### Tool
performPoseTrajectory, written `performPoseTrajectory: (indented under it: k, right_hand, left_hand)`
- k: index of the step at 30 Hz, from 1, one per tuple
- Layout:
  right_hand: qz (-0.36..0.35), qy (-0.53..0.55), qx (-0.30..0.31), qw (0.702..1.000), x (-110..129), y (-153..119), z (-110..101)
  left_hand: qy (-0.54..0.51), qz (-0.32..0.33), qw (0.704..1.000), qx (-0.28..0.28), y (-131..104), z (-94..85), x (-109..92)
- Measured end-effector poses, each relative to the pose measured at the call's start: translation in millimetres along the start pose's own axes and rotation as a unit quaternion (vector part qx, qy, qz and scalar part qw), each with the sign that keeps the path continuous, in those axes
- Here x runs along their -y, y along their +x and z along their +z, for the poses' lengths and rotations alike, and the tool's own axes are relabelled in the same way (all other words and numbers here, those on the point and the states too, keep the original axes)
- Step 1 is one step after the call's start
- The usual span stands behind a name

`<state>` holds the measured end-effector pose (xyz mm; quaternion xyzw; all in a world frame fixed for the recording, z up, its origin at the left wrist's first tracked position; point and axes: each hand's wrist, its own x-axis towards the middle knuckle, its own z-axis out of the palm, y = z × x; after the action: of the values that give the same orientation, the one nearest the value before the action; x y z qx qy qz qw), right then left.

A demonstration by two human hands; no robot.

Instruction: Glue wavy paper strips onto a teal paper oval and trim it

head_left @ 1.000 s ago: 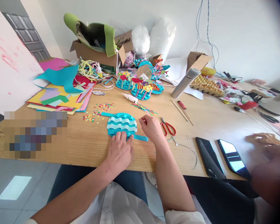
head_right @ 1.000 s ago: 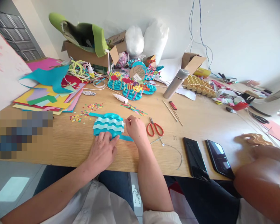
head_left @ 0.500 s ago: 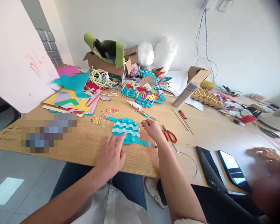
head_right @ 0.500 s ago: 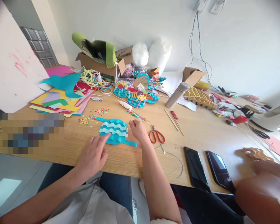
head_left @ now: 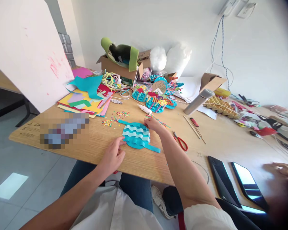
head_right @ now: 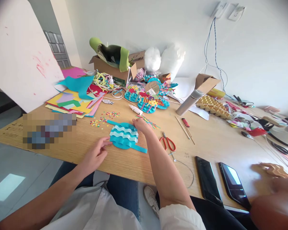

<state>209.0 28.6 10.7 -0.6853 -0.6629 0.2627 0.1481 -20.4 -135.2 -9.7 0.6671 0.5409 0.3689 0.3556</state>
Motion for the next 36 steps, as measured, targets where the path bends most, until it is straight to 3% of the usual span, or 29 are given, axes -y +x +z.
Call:
performPoseTrajectory:
  k: [7,15,20,22,28,36]
  right_hand:
    - [0.033,0.163,0.046,0.985,-3,-7,-13]
    - [0.044,0.338,0.107,0.934,1,-30,-27]
    - [0.009,0.418,0.098,0.903,-3,-47,-36]
    - [-0.01,0.443,0.098,0.891,-3,-54,-37]
    - [-0.019,0.543,0.132,0.829,-4,-65,-27]
    - [-0.013,0.553,0.144,0.82,-4,-69,-19]
  left_hand:
    - [-0.062,-0.023,0.998,0.02,0,-4.6,3]
    - [-0.123,-0.034,0.992,0.02,0,-9.0,2]
    - [-0.147,-0.061,0.981,-0.111,23,-29.2,-6]
    - [-0.178,-0.088,0.971,-0.137,40,-38.6,-11]
    - [-0.256,-0.128,0.958,-0.031,83,-44.0,-21]
    - [-0.288,-0.127,0.947,0.066,95,-29.9,-11]
